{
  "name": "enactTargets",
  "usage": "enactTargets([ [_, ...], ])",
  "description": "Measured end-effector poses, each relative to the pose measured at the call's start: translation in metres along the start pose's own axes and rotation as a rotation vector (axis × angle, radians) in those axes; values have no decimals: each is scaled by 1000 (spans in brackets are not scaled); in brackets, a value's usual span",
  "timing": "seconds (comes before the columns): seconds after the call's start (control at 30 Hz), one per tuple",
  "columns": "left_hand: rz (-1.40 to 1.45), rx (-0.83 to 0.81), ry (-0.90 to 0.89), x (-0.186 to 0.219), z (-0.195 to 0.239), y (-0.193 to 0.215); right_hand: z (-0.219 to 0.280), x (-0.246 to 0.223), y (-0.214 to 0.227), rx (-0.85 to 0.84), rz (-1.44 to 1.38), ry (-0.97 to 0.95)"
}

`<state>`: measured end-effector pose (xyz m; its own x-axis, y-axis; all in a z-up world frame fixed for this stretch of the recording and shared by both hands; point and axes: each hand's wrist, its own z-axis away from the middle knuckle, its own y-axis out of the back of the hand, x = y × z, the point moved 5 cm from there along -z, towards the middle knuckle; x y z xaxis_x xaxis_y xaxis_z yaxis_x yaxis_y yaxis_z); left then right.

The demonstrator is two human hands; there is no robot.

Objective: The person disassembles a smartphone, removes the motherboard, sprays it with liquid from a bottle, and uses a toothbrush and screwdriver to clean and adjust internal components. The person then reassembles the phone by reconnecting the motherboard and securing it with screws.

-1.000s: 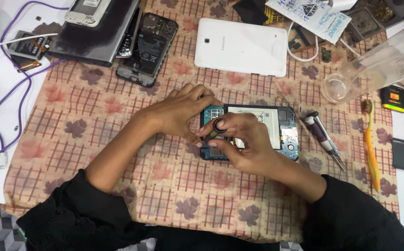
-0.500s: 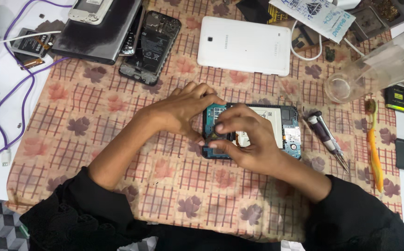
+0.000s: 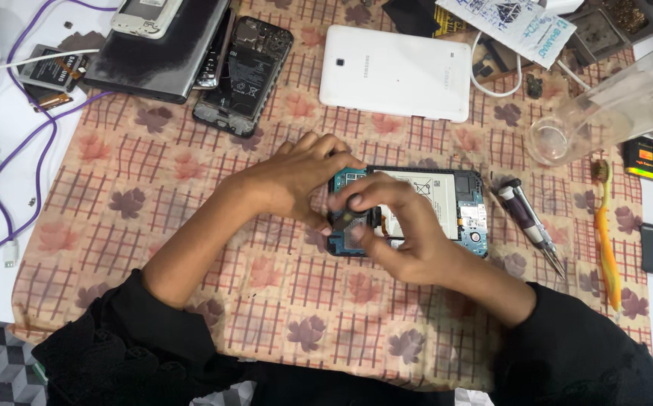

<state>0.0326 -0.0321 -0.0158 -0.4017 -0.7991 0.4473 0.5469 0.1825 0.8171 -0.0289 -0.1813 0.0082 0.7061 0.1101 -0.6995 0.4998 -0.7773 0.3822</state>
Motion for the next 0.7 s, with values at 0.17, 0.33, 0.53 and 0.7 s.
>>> enactTargets([
  [0.17,16,-31,-9,0,4,1,-1,3,1,41,45,-66],
  [0.33,4,-27,-6,1,2,2,-5,-3,2,43,42,-46],
  [0.53,-5,-31,-18,-3,0,-1,-8,-5,4,76,-22,-91],
  [0.7,6,5,-38,-6,-4,-3,-7,-5,1,14,133,0],
])
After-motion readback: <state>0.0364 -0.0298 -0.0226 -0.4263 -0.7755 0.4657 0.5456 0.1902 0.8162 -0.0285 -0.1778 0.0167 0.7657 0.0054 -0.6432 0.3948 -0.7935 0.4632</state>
